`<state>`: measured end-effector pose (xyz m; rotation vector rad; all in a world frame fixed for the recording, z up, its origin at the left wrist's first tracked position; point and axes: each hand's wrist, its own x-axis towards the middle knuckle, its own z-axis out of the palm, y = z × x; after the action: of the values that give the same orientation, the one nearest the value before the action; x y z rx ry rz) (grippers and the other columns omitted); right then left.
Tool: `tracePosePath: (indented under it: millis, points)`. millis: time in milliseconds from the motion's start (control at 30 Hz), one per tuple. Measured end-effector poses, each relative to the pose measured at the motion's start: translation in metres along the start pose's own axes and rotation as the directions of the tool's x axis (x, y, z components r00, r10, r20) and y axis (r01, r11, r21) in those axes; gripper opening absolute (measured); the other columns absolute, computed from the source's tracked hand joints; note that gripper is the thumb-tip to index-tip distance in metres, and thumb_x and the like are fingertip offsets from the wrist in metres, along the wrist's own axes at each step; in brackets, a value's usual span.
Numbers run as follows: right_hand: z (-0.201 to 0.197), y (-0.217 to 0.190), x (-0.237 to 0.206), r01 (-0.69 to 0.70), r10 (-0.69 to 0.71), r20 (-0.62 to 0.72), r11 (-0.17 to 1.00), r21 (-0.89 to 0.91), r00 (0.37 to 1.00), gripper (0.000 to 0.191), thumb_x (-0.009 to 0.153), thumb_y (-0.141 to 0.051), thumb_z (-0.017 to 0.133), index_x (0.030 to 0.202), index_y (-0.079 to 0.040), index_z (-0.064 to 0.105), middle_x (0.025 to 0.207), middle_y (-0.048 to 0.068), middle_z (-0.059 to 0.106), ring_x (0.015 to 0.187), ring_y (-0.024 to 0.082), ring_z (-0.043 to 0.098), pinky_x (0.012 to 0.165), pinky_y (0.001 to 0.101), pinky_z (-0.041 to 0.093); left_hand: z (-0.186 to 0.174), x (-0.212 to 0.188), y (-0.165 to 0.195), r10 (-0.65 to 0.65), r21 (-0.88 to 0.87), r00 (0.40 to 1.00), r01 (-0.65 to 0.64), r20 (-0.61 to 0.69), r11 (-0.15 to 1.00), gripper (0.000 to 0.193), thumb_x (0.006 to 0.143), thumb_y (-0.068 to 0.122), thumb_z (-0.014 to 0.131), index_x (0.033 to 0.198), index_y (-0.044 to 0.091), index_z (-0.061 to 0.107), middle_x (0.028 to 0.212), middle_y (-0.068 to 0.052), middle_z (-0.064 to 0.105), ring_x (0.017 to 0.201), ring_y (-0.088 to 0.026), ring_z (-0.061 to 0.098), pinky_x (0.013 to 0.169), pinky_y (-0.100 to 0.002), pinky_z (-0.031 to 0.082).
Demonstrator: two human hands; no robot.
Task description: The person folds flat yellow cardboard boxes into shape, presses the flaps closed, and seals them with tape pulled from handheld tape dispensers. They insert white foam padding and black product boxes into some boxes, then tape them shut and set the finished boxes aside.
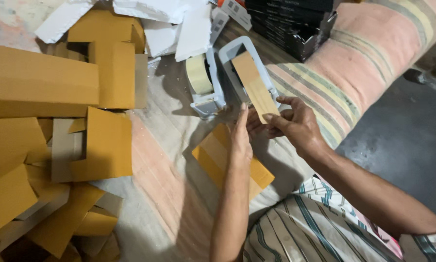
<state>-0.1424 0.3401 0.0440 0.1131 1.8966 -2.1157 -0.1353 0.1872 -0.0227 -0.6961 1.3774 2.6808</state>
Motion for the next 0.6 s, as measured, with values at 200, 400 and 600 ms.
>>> tracePosePath:
  millis: [200,400,600]
  points:
    - [-0.001,0.005,-0.007,-0.021,0.019,-0.059,0.999,-0.035,0.998,0.062,0.089,-0.009,0.074,0.139,0.009,0.043,0.078,0.017,0.071,0.066,0.019,0.071,0.061,0.0302,0.06,0.007,0.009,-0.004,0.1,0.006,0.994,-0.1,-0.043,0.995,0.041,0.088,0.035,0.08,0.11,0.001,0.071,0.096,-0.01,0.074,0.077,-0.02,0.074,0.064,-0.034,0.059]
    - [-0.012,0.006,-0.006,-0.024,0.024,-0.068,1.0,0.002,0.997,0.059,0.088,-0.009,0.076,0.135,0.007,0.044,0.08,0.015,0.071,0.068,0.019,0.071,0.061,0.0299,0.059,0.022,0.009,0.001,0.101,0.028,0.992,-0.099,-0.069,0.995,0.037,0.086,0.032,0.08,0.103,0.0,0.072,0.091,-0.009,0.075,0.076,-0.019,0.075,0.064,-0.032,0.06]
    - [-0.016,-0.002,-0.005,-0.026,0.03,-0.063,0.997,0.078,0.998,0.059,0.088,-0.009,0.075,0.135,0.008,0.043,0.079,0.014,0.07,0.068,0.019,0.072,0.061,0.0295,0.06,0.026,0.015,-0.006,0.117,0.014,0.991,-0.116,-0.067,0.993,0.032,0.086,0.026,0.085,0.101,0.0,0.072,0.09,-0.004,0.071,0.074,-0.012,0.067,0.061,-0.028,0.053]
